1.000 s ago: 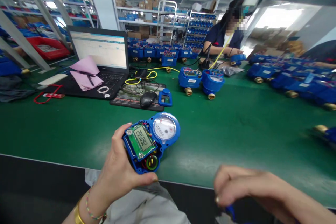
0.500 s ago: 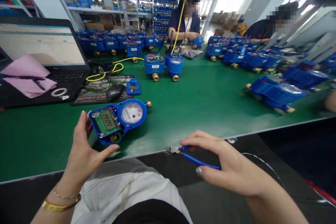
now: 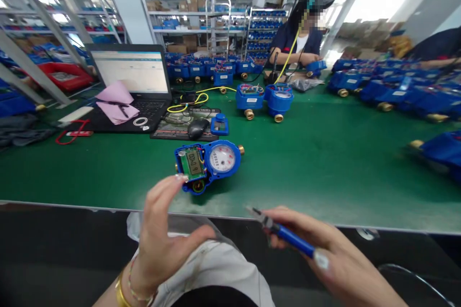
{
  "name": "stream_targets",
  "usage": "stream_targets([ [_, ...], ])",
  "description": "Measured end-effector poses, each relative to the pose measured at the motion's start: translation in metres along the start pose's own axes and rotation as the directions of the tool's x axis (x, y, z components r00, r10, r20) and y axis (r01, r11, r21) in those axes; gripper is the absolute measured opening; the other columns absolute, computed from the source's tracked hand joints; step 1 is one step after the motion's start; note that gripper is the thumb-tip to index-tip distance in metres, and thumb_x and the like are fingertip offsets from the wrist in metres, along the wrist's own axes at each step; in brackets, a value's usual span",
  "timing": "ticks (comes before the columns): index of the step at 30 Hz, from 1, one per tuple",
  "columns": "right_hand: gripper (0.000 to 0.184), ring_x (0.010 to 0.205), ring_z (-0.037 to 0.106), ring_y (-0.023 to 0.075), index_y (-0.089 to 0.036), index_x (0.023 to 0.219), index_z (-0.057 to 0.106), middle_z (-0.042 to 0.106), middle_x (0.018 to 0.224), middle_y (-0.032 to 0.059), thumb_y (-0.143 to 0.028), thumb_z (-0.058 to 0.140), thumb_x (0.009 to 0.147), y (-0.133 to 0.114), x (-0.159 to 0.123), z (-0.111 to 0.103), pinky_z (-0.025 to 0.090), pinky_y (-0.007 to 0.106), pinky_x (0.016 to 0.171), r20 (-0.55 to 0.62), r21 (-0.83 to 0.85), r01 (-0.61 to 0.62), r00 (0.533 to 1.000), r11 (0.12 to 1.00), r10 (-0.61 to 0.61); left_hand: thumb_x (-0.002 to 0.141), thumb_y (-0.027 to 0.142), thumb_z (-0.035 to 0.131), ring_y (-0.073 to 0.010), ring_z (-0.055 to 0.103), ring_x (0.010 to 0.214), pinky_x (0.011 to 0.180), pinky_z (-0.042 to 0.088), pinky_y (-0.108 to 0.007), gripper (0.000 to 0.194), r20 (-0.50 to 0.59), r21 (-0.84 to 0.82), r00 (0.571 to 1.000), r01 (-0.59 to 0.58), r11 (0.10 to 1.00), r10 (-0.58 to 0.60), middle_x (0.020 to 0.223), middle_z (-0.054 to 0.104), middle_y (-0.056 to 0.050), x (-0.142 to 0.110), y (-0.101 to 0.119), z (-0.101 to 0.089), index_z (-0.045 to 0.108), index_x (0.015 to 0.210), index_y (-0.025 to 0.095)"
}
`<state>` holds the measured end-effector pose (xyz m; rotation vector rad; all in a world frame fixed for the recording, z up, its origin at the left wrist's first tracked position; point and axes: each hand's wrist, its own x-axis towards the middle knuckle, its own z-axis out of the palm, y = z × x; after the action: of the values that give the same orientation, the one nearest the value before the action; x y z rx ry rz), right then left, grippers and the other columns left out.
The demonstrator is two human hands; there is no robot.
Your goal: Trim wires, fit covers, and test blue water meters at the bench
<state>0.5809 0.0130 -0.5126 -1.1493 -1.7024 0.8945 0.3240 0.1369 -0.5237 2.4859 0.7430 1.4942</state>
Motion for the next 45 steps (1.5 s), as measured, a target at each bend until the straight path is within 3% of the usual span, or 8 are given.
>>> stream_targets([
  [2, 0.063, 0.096, 0.070, 0.0243, -0.035, 0.136, 0.046, 0.066, 0.119, 0.0098, -0.029, -0.005, 0.098, 0.002, 0.010, 0.012, 0.060, 0.039, 0.069, -0.031, 0.168, 0.029, 0.999, 0.985, -0.024, 0.078, 0.048, 0.076, -0.0302, 0.040, 0.128, 0.109, 0.039, -0.047, 0.087, -0.021, -0.041, 0.984, 0.174, 0.984, -0.175, 0.135, 0.040, -0.016, 0.004, -0.019, -0.003, 0.027, 0.144, 0.017],
  [5, 0.084, 0.085, 0.071, 0.0219, -0.028, 0.132, 0.048, 0.067, 0.110, 0.0141, -0.021, -0.025, 0.090, -0.001, 0.029, 0.031, 0.059, 0.038, 0.064, 0.012, 0.338, -0.032, 0.999, 0.940, 0.029, 0.070, 0.045, 0.081, -0.0346, 0.021, 0.139, 0.115, 0.024, -0.056, 0.108, 0.175, -0.110, 0.947, 0.290, 0.951, -0.269, 0.150, 0.020, -0.017, 0.013, -0.050, -0.007, 0.012, 0.148, 0.019],
  [10, 0.067, 0.073, 0.069, 0.0221, -0.017, 0.123, 0.049, 0.066, 0.098, 0.0159, -0.042, -0.007, 0.096, -0.010, 0.062, 0.054, 0.056, 0.033, 0.056, 0.077, 0.521, -0.089, 0.995, 0.849, 0.057, 0.068, 0.033, 0.078, -0.0331, 0.026, 0.138, 0.115, 0.026, -0.052, 0.105, 0.353, -0.186, 0.900, 0.336, 0.923, -0.257, 0.150, 0.022, -0.019, 0.025, -0.073, 0.005, 0.011, 0.147, 0.015],
  [14, 0.034, 0.083, 0.064, 0.0219, -0.020, 0.121, 0.052, 0.064, 0.101, 0.0095, -0.037, 0.043, 0.092, -0.015, 0.082, 0.060, 0.055, 0.034, 0.069, -0.149, -0.010, -0.086, 0.985, 0.996, 0.083, 0.075, 0.035, 0.073, -0.0295, 0.042, 0.124, 0.108, 0.036, -0.049, 0.076, 0.181, -0.100, 0.949, 0.278, 0.955, -0.258, 0.134, 0.042, -0.014, 0.023, -0.065, 0.017, 0.033, 0.137, 0.017],
  [17, 0.042, 0.098, 0.059, 0.0262, -0.016, 0.126, 0.051, 0.060, 0.112, 0.0124, -0.024, 0.054, 0.085, -0.014, 0.087, 0.061, 0.051, 0.040, 0.079, -0.334, -0.571, -0.092, 0.934, 0.816, -0.128, 0.075, 0.036, 0.073, -0.0302, 0.044, 0.117, 0.102, 0.039, -0.049, 0.071, 0.066, 0.045, 0.970, 0.233, 0.971, -0.235, 0.126, 0.047, -0.014, 0.019, -0.049, 0.025, 0.037, 0.132, 0.015],
  [20, 0.043, 0.103, 0.057, 0.0281, -0.008, 0.126, 0.052, 0.060, 0.114, 0.0165, -0.022, 0.053, 0.085, -0.014, 0.086, 0.059, 0.046, 0.040, 0.082, -0.337, -0.805, -0.096, 0.887, 0.586, -0.317, 0.076, 0.039, 0.072, -0.0322, 0.043, 0.114, 0.101, 0.038, -0.051, 0.070, -0.022, 0.148, 0.976, 0.219, 0.964, -0.218, 0.120, 0.047, -0.016, 0.017, -0.031, 0.034, 0.038, 0.130, 0.010],
  [25, 0.042, 0.096, 0.059, 0.0269, -0.004, 0.124, 0.056, 0.061, 0.110, 0.0163, -0.024, 0.056, 0.086, -0.019, 0.082, 0.053, 0.041, 0.039, 0.079, -0.244, -0.910, -0.084, 0.900, 0.405, -0.361, 0.078, 0.039, 0.072, -0.0351, 0.040, 0.121, 0.104, 0.034, -0.051, 0.068, -0.067, 0.184, 0.979, 0.200, 0.962, -0.191, 0.117, 0.045, -0.020, 0.019, -0.018, 0.046, 0.040, 0.125, 0.002],
  [45, 0.033, 0.087, 0.058, 0.0255, -0.006, 0.116, 0.066, 0.068, 0.106, 0.0131, -0.025, 0.052, 0.092, -0.035, 0.091, 0.053, 0.037, 0.036, 0.072, -0.153, -0.982, -0.093, 0.906, 0.167, -0.395, 0.078, 0.037, 0.073, -0.0326, 0.043, 0.115, 0.103, 0.038, -0.046, 0.067, -0.112, 0.163, 0.983, 0.160, 0.974, -0.142, 0.114, 0.047, -0.023, 0.017, -0.018, 0.049, 0.044, 0.120, -0.007],
])
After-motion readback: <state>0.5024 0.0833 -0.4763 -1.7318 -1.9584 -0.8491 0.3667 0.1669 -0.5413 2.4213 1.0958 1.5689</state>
